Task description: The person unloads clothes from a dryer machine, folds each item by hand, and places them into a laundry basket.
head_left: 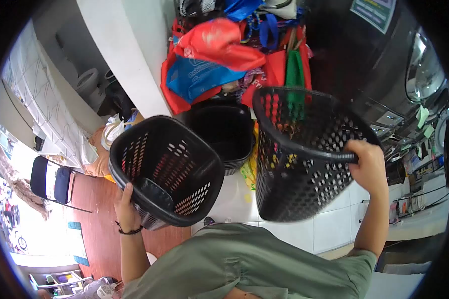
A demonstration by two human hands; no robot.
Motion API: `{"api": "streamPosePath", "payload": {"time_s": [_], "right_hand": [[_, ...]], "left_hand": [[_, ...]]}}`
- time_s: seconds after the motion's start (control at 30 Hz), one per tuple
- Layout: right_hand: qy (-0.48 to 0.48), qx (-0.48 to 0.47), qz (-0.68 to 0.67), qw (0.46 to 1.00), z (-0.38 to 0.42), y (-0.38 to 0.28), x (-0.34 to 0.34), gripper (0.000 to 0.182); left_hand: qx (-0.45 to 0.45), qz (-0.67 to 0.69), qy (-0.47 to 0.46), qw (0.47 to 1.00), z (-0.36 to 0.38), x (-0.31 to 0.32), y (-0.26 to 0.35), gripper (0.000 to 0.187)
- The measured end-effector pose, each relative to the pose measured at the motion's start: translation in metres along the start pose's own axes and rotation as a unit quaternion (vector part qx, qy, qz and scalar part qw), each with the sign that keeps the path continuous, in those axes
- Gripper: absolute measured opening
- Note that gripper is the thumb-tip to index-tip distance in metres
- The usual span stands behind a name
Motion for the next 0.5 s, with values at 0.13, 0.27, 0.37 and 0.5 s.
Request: {"api": "streamPosePath", "payload": {"time_s": [0.13, 0.27, 0.37, 0.5], "right_hand": [[-0.045, 0.059, 0.004, 0.997, 0.080, 0.052, 0.002, 0.023], [-0.089, 0.122, 0.027, 0.988, 0.156, 0.099, 0.010, 0.023], [-0.103, 0.173, 0.032, 0.979, 0.209, 0.131, 0.014, 0.024], [-0.107, 0.244, 0.027, 0.964, 0.269, 0.155, 0.016, 0.024]], "left_hand": [[0.037, 0.012, -0.037, 0.999, -0.023, 0.055, 0.026, 0.033], [0.022, 0.055, -0.136, 0.989, -0.062, 0.130, 0.054, 0.036], [-0.025, 0.074, -0.175, 0.981, -0.108, 0.171, 0.055, 0.037], [0.007, 0.116, -0.209, 0.971, -0.137, 0.234, 0.064, 0.036]]}}
Point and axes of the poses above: each hand's wrist, its own z-axis away from the middle knuckle, its own x-axis out of the palm, y = z × x, the point moved 9 cm from there along -z, towards the middle knuckle, and after that the axes turned 14 degrees about -z, right-handed, at the moved point
